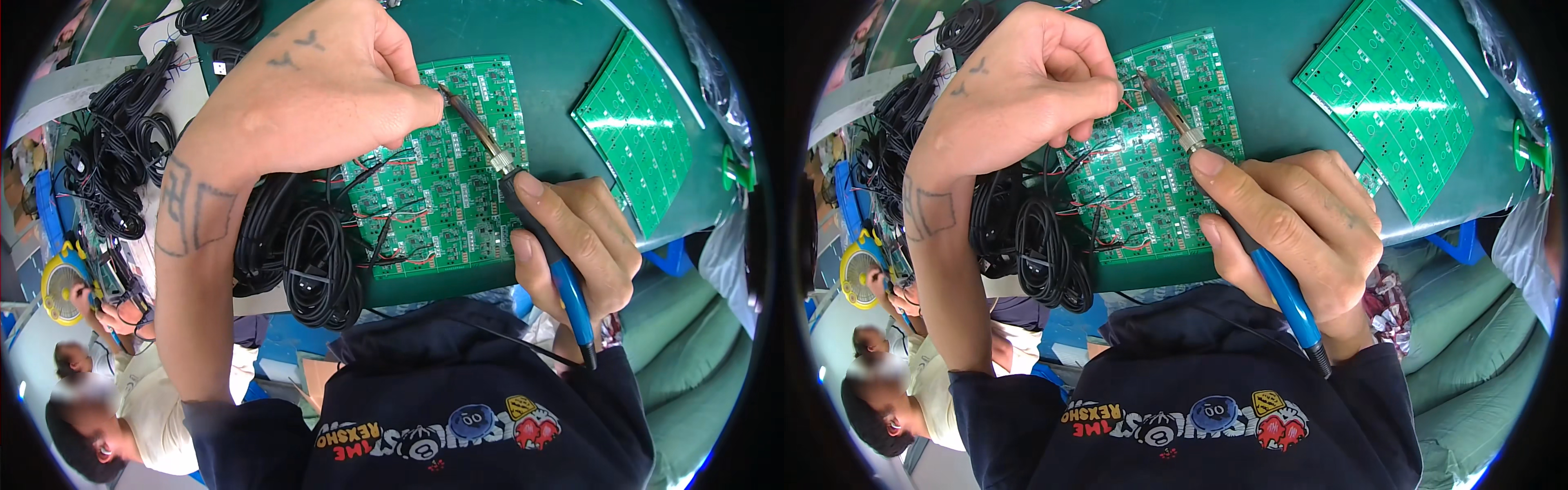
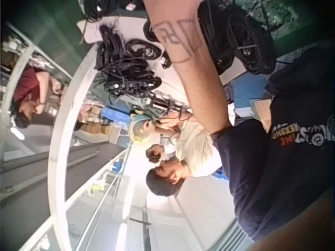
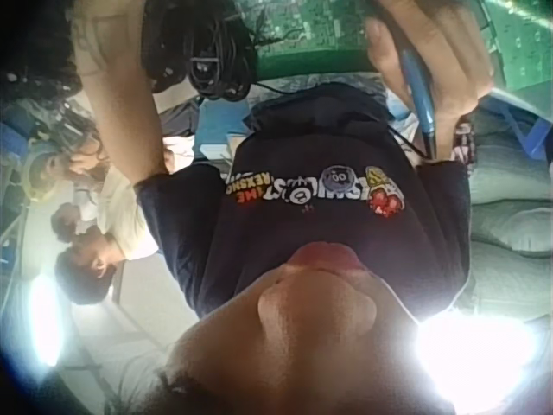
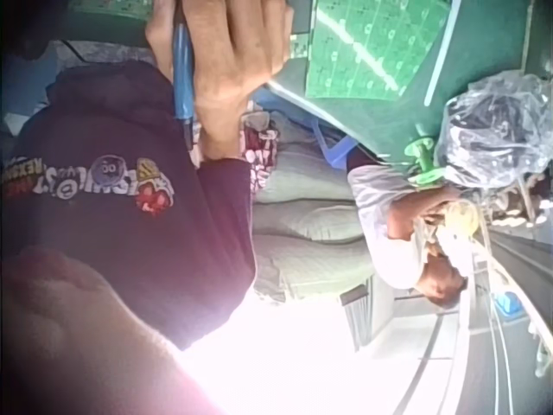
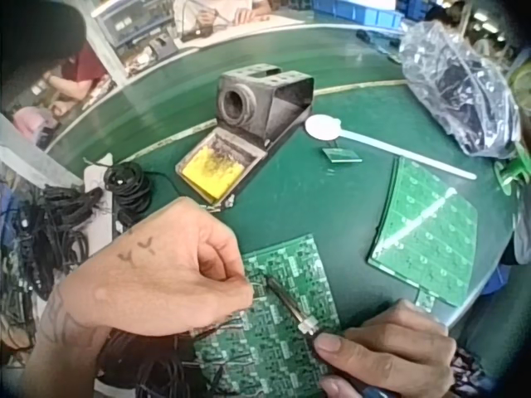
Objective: The person separates the wire leads of USB cables by hand and solders them onto circuit boards using a soldering iron.
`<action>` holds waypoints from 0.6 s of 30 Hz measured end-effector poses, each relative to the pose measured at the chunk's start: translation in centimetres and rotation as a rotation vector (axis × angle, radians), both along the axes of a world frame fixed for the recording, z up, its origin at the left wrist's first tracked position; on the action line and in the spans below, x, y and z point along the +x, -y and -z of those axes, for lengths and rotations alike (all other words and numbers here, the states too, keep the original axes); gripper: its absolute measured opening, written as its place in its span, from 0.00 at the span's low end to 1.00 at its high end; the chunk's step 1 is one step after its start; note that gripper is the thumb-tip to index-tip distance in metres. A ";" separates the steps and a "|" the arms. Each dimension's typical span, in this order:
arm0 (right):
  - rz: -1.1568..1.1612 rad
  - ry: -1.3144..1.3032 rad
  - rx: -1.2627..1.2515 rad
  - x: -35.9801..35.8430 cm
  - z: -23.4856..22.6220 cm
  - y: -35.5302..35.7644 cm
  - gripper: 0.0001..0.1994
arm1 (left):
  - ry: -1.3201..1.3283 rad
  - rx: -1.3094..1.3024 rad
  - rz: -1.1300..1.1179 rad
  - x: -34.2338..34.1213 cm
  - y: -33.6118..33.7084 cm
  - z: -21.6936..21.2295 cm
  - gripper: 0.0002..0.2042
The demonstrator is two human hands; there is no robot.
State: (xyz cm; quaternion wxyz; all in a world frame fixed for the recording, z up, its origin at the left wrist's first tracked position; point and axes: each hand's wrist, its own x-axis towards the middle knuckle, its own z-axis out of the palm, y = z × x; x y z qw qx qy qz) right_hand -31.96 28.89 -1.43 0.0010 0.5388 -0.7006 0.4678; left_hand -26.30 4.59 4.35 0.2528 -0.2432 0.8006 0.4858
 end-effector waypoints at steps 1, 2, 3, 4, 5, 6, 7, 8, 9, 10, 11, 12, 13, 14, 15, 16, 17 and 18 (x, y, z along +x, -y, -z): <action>0.000 0.001 0.000 -0.1 0.0 0.0 0.15 | 0.001 0.000 0.000 0.0 0.0 0.0 0.07; -0.010 -0.011 0.002 -0.2 0.1 0.0 0.15 | 0.001 -0.003 0.001 0.0 0.0 0.0 0.07; -0.019 -0.022 0.004 -0.2 0.1 -0.1 0.15 | 0.001 -0.004 0.002 0.0 0.0 0.0 0.07; -0.029 -0.034 0.007 -0.3 0.1 -0.1 0.15 | 0.001 -0.006 0.003 -0.1 0.0 0.0 0.07; -0.033 -0.039 0.008 -0.3 0.1 -0.2 0.15 | 0.001 -0.008 0.004 -0.1 0.0 0.0 0.07; -0.038 -0.044 0.009 -0.3 0.0 -0.2 0.15 | 0.002 -0.008 0.004 -0.1 0.0 0.0 0.07; -0.026 -0.016 -0.014 -0.3 0.0 -0.3 0.15 | 0.008 -0.005 0.003 -0.1 0.0 0.0 0.07; -0.014 0.012 -0.036 -0.3 0.0 -0.3 0.15 | 0.013 -0.002 0.003 -0.1 0.1 0.0 0.07; -0.001 0.040 -0.057 -0.2 0.0 -0.4 0.15 | 0.017 0.002 0.002 -0.1 0.1 0.0 0.07; 0.005 0.089 -0.083 -0.2 0.0 -0.5 0.14 | 0.022 0.006 0.001 -0.1 0.1 0.0 0.07; 0.010 0.069 -0.079 -0.2 0.0 -0.5 0.14 | 0.023 0.006 0.001 -0.1 0.1 0.0 0.07; 0.007 0.057 -0.070 -0.2 -0.1 -0.6 0.14 | 0.018 0.010 -0.006 -0.1 0.1 0.1 0.07; 0.004 0.045 -0.062 -0.3 -0.1 -0.6 0.14 | 0.012 0.015 -0.013 0.0 0.1 0.1 0.07; 0.001 0.033 -0.053 -0.3 -0.1 -0.6 0.14 | 0.006 0.019 -0.020 0.1 0.1 0.2 0.07; -0.005 0.036 -0.041 -0.3 -0.2 -0.6 0.14 | 0.001 0.024 -0.028 0.1 0.1 0.2 0.07; -0.004 0.022 -0.044 -0.3 -0.2 -0.6 0.14 | 0.002 0.024 -0.029 0.2 0.0 0.3 0.07; -0.002 0.024 -0.046 -0.3 -0.2 -0.6 0.14 | -0.008 0.043 -0.053 0.4 0.0 0.4 0.07; 0.000 0.026 -0.048 -0.2 -0.1 -0.6 0.14 | -0.018 0.063 -0.077 0.5 -0.1 0.5 0.07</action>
